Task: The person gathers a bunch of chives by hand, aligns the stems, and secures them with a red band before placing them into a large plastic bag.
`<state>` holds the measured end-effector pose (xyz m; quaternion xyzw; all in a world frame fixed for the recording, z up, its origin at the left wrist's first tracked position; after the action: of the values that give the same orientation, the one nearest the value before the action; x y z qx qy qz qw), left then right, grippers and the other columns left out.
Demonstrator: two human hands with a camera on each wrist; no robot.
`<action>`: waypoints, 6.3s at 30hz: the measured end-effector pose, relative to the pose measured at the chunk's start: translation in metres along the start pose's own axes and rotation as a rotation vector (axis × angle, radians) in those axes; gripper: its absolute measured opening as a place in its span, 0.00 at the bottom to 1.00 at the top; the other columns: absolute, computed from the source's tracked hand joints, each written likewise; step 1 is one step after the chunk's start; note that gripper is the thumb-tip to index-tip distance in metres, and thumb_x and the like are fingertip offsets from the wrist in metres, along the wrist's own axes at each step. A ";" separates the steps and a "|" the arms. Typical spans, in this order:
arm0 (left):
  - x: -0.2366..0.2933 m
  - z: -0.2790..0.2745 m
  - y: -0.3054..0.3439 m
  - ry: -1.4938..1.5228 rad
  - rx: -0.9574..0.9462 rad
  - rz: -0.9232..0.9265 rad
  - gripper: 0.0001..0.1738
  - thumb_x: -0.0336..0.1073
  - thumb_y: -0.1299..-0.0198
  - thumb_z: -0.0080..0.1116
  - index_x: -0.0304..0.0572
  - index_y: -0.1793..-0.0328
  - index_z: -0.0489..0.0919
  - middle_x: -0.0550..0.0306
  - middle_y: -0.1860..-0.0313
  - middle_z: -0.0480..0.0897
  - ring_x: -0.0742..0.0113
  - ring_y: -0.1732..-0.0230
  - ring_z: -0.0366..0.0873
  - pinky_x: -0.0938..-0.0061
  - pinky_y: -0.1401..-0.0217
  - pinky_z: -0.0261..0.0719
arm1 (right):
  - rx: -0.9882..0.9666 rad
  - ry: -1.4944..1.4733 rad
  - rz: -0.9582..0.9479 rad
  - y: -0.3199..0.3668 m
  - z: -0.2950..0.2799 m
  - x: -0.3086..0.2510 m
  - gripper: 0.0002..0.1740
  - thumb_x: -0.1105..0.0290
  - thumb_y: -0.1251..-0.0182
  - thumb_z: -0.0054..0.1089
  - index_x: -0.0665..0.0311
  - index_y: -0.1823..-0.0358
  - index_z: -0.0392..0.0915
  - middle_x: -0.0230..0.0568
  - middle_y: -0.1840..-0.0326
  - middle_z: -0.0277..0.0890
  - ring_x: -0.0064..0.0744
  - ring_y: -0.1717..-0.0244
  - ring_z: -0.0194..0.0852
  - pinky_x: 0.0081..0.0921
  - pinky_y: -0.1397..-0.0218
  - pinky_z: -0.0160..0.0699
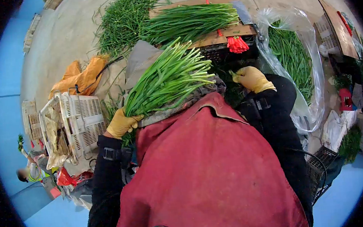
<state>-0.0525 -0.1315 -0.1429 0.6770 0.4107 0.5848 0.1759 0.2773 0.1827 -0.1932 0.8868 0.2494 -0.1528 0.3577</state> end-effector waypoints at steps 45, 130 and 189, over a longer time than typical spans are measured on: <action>-0.007 0.008 -0.011 0.092 0.015 0.022 0.13 0.32 0.45 0.69 0.40 0.57 0.78 0.66 0.81 0.74 0.80 0.85 0.66 0.84 0.87 0.57 | 0.052 -1.016 -0.378 -0.023 0.030 -0.069 0.21 0.72 0.36 0.59 0.70 0.41 0.75 0.39 0.49 0.80 0.26 0.49 0.76 0.22 0.41 0.72; 0.068 -0.026 0.020 -0.859 0.163 0.751 0.12 0.32 0.48 0.64 0.42 0.56 0.78 0.47 0.65 0.82 0.46 0.61 0.81 0.62 0.60 0.78 | 0.031 -0.508 -0.411 -0.049 0.041 -0.079 0.17 0.55 0.40 0.61 0.61 0.59 0.84 0.46 0.63 0.83 0.49 0.60 0.81 0.34 0.53 0.78; 0.061 0.020 0.046 -1.178 0.048 0.891 0.30 0.21 0.49 0.50 0.58 0.40 0.79 0.48 0.60 0.80 0.50 0.67 0.80 0.65 0.67 0.77 | 0.158 0.210 -0.084 -0.100 0.030 0.035 0.18 0.57 0.35 0.55 0.66 0.62 0.82 0.56 0.66 0.80 0.56 0.61 0.80 0.44 0.56 0.76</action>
<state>-0.0184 -0.1083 -0.0755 0.9850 -0.0533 0.1312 0.0983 0.2486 0.2356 -0.2859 0.9121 0.3097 -0.0933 0.2518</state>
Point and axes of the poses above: each hand's wrist, its own y-axis away from the middle knuckle, its own z-axis out of the palm, x = y × z, the point moved 3 cm from there along -y, towards the middle knuckle
